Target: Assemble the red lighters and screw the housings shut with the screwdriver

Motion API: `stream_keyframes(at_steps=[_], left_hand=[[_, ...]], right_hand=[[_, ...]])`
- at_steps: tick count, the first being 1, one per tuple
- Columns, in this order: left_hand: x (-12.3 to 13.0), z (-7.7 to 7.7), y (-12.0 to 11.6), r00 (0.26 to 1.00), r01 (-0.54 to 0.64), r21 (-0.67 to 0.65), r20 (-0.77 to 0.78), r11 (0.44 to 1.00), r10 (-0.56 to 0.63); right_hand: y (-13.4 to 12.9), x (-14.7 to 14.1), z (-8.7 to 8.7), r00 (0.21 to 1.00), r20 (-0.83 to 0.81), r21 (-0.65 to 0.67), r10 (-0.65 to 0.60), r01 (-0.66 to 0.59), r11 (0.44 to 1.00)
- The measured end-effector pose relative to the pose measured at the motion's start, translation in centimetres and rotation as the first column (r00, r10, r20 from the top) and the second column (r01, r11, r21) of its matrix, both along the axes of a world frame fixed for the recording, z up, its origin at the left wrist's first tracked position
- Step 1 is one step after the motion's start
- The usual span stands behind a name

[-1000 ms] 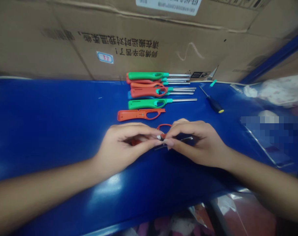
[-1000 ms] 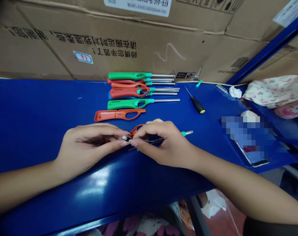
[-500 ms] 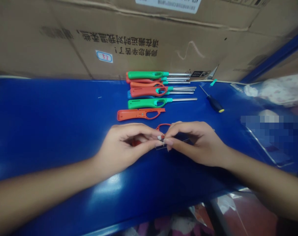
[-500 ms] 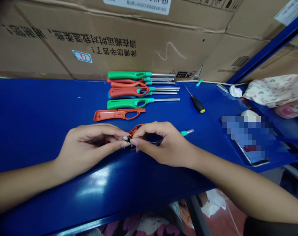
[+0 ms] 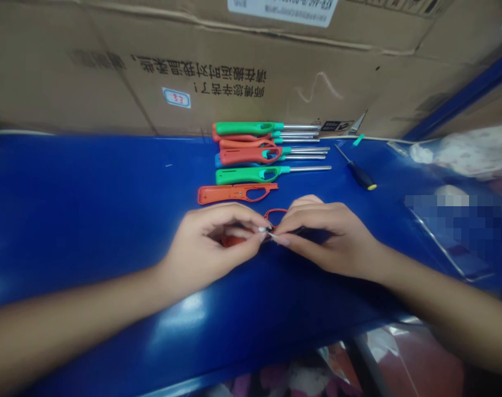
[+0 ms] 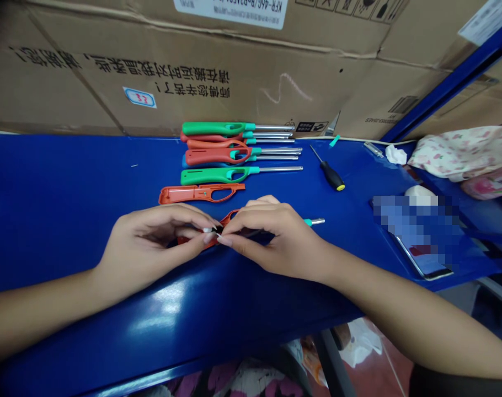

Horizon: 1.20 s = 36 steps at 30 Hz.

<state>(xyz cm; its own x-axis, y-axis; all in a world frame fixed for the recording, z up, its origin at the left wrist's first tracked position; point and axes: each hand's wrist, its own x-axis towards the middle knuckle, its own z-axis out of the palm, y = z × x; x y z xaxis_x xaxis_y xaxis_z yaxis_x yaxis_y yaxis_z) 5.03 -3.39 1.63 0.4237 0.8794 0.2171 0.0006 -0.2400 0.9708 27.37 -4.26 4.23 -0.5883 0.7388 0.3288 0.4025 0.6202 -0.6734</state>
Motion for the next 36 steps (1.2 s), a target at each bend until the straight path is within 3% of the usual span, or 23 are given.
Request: stream_keyframes(at_steps=[5, 10, 15, 23, 30, 36], left_hand=[[-0.3, 0.0, 0.4, 0.993, -0.049, 0.143, -0.099, 0.988, 0.063], [-0.8, -0.1, 1.1, 0.966, -0.032, 0.352, -0.23, 0.936, 0.119], [-1.1, -0.3, 1.6, 0.939, 0.048, 0.457, -0.323, 0.888, 0.116], [-1.2, -0.7, 1.4, 0.879, 0.161, 0.478, -0.468, 0.863, 0.095], [-1.2, -1.2, 1.9, 0.888, 0.159, 0.426, -0.456, 0.891, 0.06], [-1.2, -0.7, 1.6, 0.88, 0.164, 0.415, -0.472, 0.895, 0.058]], right_hand=[[1.4, 3.1, 1.1, 0.96, 0.274, 0.065, -0.052, 0.036, 0.997], [2.6, 6.0, 1.4, 0.899, 0.436, -0.126, 0.05, 0.006, 0.992], [2.8, 6.6, 1.4, 0.893, 0.439, -0.226, 0.099, 0.003, 0.974], [3.5, 7.4, 1.5, 0.909, 0.416, -0.195, 0.025, 0.063, 0.979], [4.1, 7.3, 0.9, 0.919, 0.394, -0.12, -0.017, 0.07, 0.99], [4.1, 7.3, 0.5, 0.923, 0.386, -0.087, -0.015, 0.052, 0.995]])
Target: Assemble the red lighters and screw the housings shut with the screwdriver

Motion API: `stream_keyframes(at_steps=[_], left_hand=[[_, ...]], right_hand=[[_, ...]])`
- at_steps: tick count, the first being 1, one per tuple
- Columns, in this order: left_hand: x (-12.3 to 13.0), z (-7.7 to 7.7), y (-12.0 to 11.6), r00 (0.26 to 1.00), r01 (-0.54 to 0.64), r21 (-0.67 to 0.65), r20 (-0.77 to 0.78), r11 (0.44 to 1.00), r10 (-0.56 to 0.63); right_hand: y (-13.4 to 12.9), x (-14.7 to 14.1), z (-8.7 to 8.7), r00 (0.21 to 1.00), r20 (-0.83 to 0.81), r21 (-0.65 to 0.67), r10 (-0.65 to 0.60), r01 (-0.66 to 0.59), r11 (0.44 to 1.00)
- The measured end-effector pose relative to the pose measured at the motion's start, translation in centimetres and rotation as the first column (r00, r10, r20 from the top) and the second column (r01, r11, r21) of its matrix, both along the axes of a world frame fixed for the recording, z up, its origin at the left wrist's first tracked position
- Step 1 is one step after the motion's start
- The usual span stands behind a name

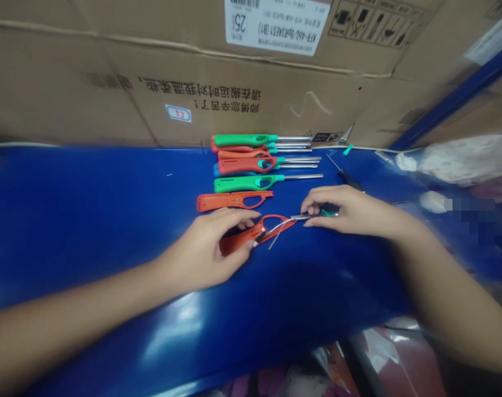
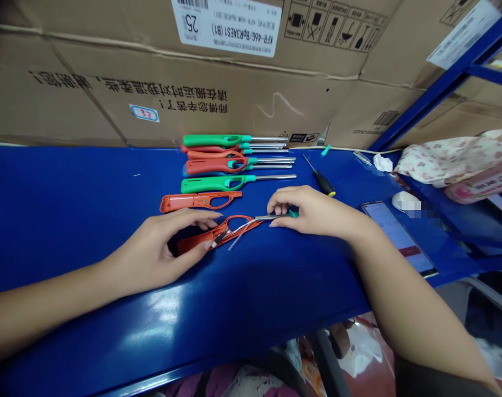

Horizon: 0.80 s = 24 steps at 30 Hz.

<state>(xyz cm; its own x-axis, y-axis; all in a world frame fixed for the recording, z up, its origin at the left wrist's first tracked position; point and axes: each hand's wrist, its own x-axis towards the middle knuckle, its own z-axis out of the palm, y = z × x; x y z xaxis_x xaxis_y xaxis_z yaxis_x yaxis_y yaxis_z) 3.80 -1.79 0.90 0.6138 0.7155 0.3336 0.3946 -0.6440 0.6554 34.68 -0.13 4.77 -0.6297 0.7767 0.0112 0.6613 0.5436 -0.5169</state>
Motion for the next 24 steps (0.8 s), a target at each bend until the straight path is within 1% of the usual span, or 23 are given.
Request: stream_keyframes(at_steps=[5, 10, 16, 20, 24], left_hand=[[-0.1, 0.3, -0.3, 0.995, 0.061, 0.048, -0.081, 0.997, -0.057], [-0.2, -0.2, 0.1, 0.997, 0.037, 0.072, -0.074, 0.997, -0.031], [-0.2, -0.4, 0.4, 0.998, 0.013, 0.066, -0.055, 0.998, -0.009], [-0.2, -0.3, 0.5, 0.998, -0.002, 0.077, -0.059, 0.997, 0.006], [-0.3, -0.4, 0.6, 0.998, -0.003, 0.071, -0.064, 0.997, 0.008]], right_hand=[[-0.1, -0.5, 0.1, 0.999, -0.024, 0.049, 0.045, -0.043, 0.998], [-0.3, -0.8, 0.1, 0.995, -0.022, 0.128, 0.094, -0.091, 0.988], [-0.8, -1.0, 0.1, 0.992, 0.042, 0.173, 0.123, -0.128, 0.976], [-1.1, -1.0, 0.1, 0.987, 0.12, 0.234, 0.106, -0.132, 0.963], [-1.3, -1.0, 0.2, 0.98, 0.174, 0.26, 0.099, -0.143, 0.955]])
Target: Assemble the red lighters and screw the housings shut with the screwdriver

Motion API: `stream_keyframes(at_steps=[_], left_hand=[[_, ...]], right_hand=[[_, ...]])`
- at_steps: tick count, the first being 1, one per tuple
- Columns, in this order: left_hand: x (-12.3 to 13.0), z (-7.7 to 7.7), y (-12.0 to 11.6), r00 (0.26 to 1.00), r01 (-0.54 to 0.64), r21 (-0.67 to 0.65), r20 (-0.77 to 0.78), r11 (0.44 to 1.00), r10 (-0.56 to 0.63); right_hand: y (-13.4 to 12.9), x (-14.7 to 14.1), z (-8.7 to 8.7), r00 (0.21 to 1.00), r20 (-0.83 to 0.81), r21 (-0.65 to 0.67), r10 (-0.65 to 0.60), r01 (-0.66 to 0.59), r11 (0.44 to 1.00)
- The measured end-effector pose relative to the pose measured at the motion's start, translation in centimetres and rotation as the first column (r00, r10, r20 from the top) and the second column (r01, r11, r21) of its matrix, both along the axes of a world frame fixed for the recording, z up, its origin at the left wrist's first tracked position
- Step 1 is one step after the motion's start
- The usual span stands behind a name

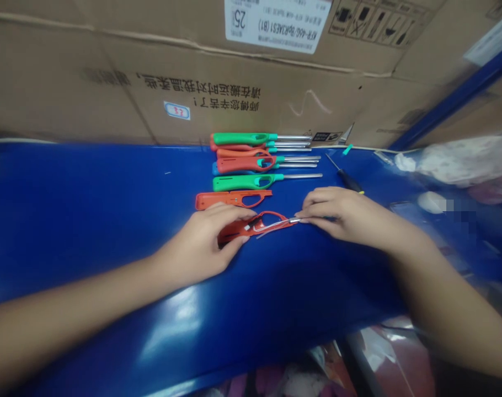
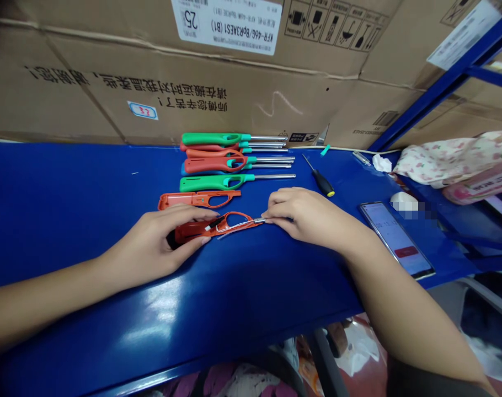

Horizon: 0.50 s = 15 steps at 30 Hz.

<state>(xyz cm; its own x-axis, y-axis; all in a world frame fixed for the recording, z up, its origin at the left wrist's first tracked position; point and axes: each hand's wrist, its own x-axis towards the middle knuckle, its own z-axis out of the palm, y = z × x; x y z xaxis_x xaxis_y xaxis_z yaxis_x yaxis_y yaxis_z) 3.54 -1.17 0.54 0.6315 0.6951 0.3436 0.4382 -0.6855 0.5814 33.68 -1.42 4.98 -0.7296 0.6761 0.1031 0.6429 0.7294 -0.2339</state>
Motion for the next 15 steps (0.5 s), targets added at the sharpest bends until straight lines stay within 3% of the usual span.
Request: stream_keyframes(at_steps=[9, 15], left_hand=[[0.0, -0.1, 0.3, 1.0, -0.012, -0.022, -0.005, 1.0, 0.012], [-0.1, -0.1, 0.4, 0.999, -0.024, -0.023, -0.022, 0.999, 0.023]], right_hand=[[-1.2, -1.2, 0.3, 0.977, 0.21, 0.129, -0.031, 0.003, 0.992], [-0.9, -1.7, 0.0, 0.996, -0.065, -0.073, -0.067, 0.062, 0.995]])
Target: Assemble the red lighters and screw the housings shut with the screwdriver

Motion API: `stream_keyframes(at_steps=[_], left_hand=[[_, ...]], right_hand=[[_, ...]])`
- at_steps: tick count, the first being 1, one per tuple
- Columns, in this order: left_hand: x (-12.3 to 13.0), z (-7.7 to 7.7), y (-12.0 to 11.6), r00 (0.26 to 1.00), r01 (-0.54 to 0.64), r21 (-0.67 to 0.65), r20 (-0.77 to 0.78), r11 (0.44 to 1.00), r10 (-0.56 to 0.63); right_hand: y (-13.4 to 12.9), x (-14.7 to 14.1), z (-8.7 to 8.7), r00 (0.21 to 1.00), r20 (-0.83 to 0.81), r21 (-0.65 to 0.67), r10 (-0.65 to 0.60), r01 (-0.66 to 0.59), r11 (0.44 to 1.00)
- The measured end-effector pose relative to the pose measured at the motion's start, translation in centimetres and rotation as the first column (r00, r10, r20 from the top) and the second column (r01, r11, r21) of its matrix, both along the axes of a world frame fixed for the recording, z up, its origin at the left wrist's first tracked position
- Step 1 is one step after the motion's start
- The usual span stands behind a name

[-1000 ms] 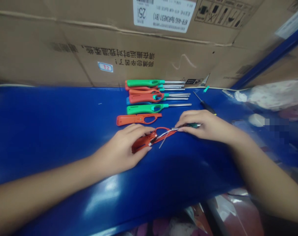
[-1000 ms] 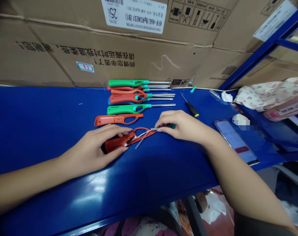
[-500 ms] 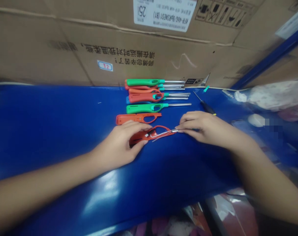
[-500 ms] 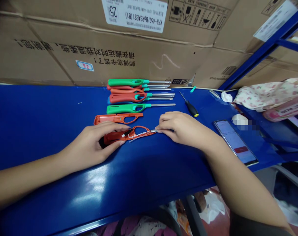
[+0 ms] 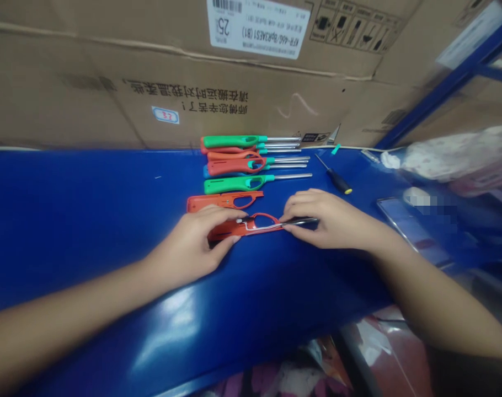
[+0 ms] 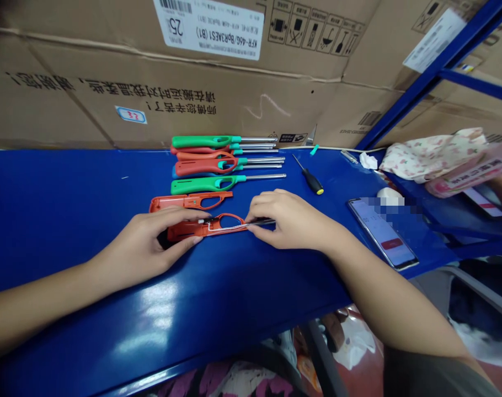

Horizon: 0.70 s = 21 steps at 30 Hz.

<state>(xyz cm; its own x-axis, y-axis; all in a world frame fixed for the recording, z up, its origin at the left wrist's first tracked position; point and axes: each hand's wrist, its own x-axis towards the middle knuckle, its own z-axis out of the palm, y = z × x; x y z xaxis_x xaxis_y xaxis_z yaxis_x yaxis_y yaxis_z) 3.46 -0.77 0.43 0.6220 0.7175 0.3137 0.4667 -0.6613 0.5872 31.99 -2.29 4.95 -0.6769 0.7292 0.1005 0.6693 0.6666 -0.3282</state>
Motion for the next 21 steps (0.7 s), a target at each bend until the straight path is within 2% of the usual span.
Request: stream_keyframes(at_steps=[3, 6, 8, 13, 17, 21], left_hand=[[0.0, -0.1, 0.0, 1.0, -0.002, -0.001, 0.001, 1.0, 0.002], [0.0, -0.1, 0.0, 1.0, -0.007, -0.003, 0.006, 1.0, 0.007], [0.0, 0.0, 0.0, 1.0, -0.012, -0.015, 0.006, 1.0, 0.012], [0.2, 0.4, -0.3, 0.999, -0.031, -0.03, 0.032, 0.999, 0.032], [0.3, 0.4, -0.3, 0.996, -0.051, -0.018, 0.077, 0.999, 0.052], [0.3, 0.2, -0.1, 0.993, -0.049, -0.014, 0.107, 0.999, 0.05]], right_hand=[[0.6, -0.2, -0.6, 0.99, -0.122, -0.134, -0.074, 0.058, 0.989], [1.0, -0.5, -1.2, 0.959, -0.186, -0.283, -0.212, 0.154, 0.947], [1.0, -0.6, -1.4, 0.943, -0.196, -0.33, -0.271, 0.196, 0.923], [0.8, -0.6, -1.3, 0.947, -0.161, -0.306, -0.279, 0.221, 0.926], [0.4, -0.6, -0.8, 0.975, -0.11, -0.218, -0.193, 0.165, 0.962], [-0.4, -1.5, -0.6, 0.981, -0.166, -0.134, -0.104, 0.083, 0.987]])
